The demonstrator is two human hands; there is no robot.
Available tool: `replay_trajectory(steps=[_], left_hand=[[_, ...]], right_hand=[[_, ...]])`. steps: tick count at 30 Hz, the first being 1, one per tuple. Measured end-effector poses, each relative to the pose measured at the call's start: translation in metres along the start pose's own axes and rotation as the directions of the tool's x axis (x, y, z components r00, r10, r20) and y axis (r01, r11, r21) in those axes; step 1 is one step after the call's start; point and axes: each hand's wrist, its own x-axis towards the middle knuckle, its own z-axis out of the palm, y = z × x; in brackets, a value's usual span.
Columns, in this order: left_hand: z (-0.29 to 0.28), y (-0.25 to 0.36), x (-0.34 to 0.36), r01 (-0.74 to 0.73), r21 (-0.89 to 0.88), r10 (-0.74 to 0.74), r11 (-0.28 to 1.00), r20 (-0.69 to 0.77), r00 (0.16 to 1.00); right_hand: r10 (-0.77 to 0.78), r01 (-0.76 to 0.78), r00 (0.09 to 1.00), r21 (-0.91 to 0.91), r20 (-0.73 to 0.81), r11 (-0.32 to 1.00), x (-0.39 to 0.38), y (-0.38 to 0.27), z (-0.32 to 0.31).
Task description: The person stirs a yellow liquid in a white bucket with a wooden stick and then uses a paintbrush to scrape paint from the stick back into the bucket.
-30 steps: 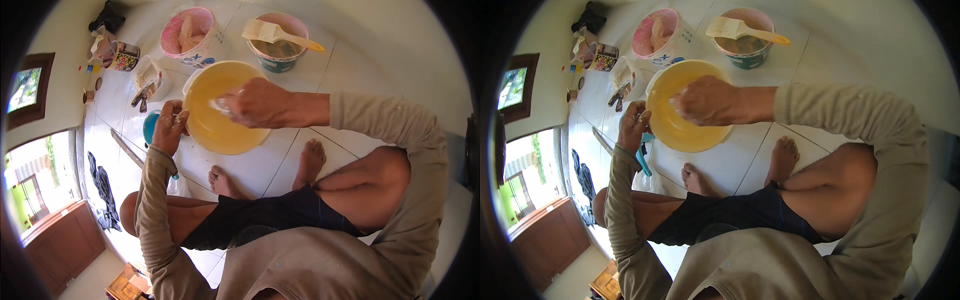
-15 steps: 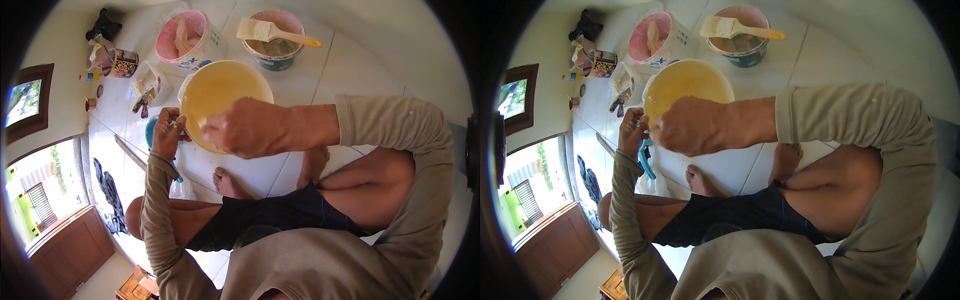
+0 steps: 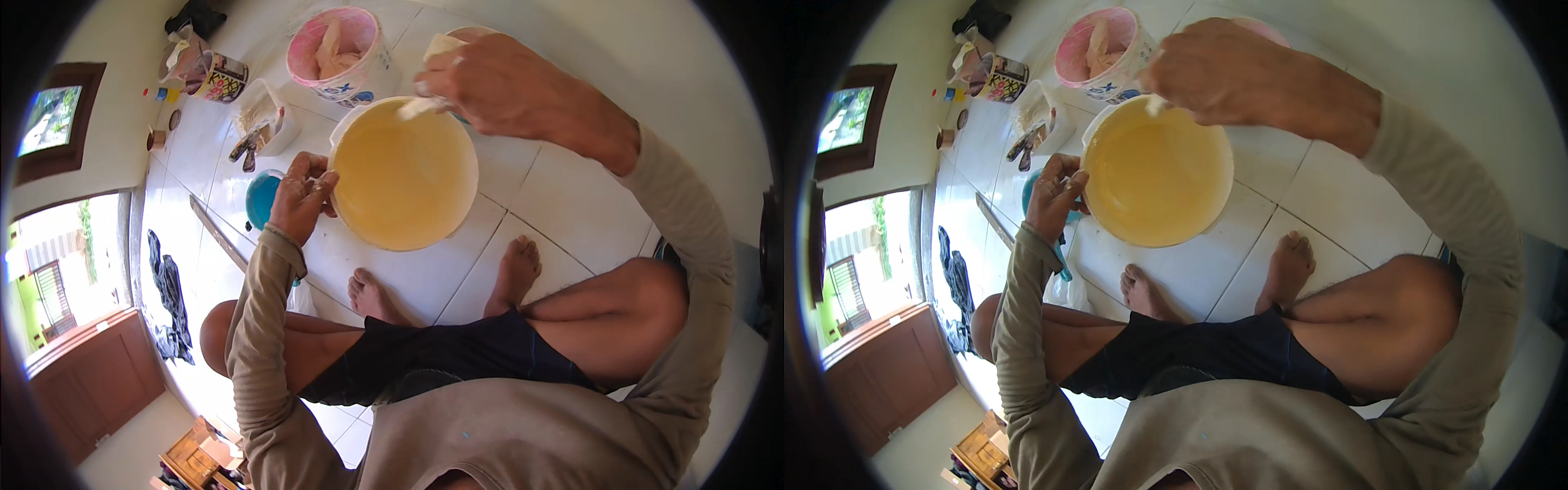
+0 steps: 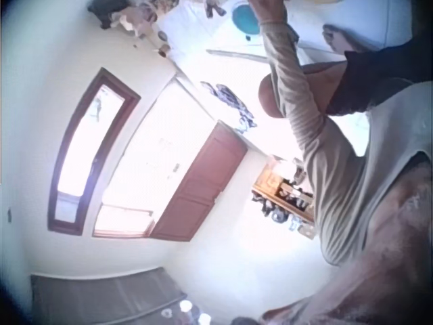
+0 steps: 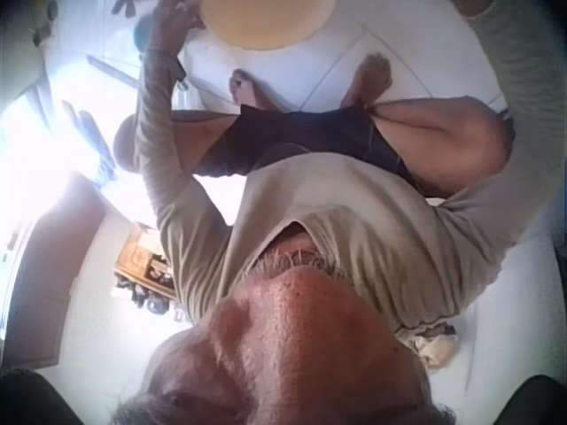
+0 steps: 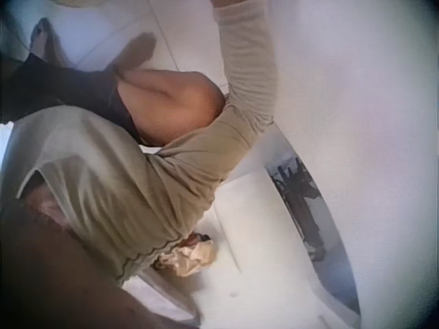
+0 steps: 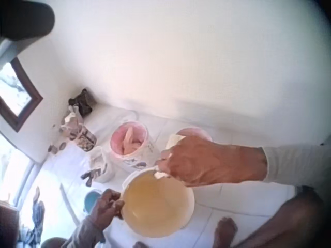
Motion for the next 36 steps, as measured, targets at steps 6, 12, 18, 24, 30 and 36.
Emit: replay_trajectory(steps=[6, 12, 18, 24, 30, 36], left_hand=[[-0.001, 0.004, -0.001, 0.034, 0.026, -0.034, 0.999, -0.026, 0.999], [-0.001, 0.001, 0.000, 0.003, 0.003, -0.003, 1.000, -0.021, 1.000], [-0.001, 0.005, 0.003, 0.036, 0.028, -0.036, 0.999, 0.003, 0.999], [0.004, 0.009, 0.000, 0.055, 0.030, -0.055, 0.998, 0.009, 0.998], [0.004, 0.009, 0.000, 0.087, 0.057, -0.087, 0.995, -0.006, 0.996], [0.007, 0.008, -0.001, 0.089, 0.025, -0.089, 0.996, 0.001, 0.996]], right_hand=[[0.027, -0.028, 1.000, 0.055, 0.011, 0.998, 0.011, -0.022, -0.023], [0.027, -0.013, 0.988, -0.094, 0.150, 0.996, -0.014, -0.011, -0.009], [0.013, -0.012, 0.999, -0.019, 0.037, 1.000, -0.022, -0.007, 0.008], [0.036, -0.084, 0.968, 0.185, 0.249, 0.979, -0.038, -0.027, 0.045], [0.009, -0.048, 0.971, 0.157, 0.239, 0.986, -0.041, -0.045, 0.069], [0.007, -0.036, 0.996, 0.354, 0.084, 0.934, -0.031, -0.060, 0.065]])
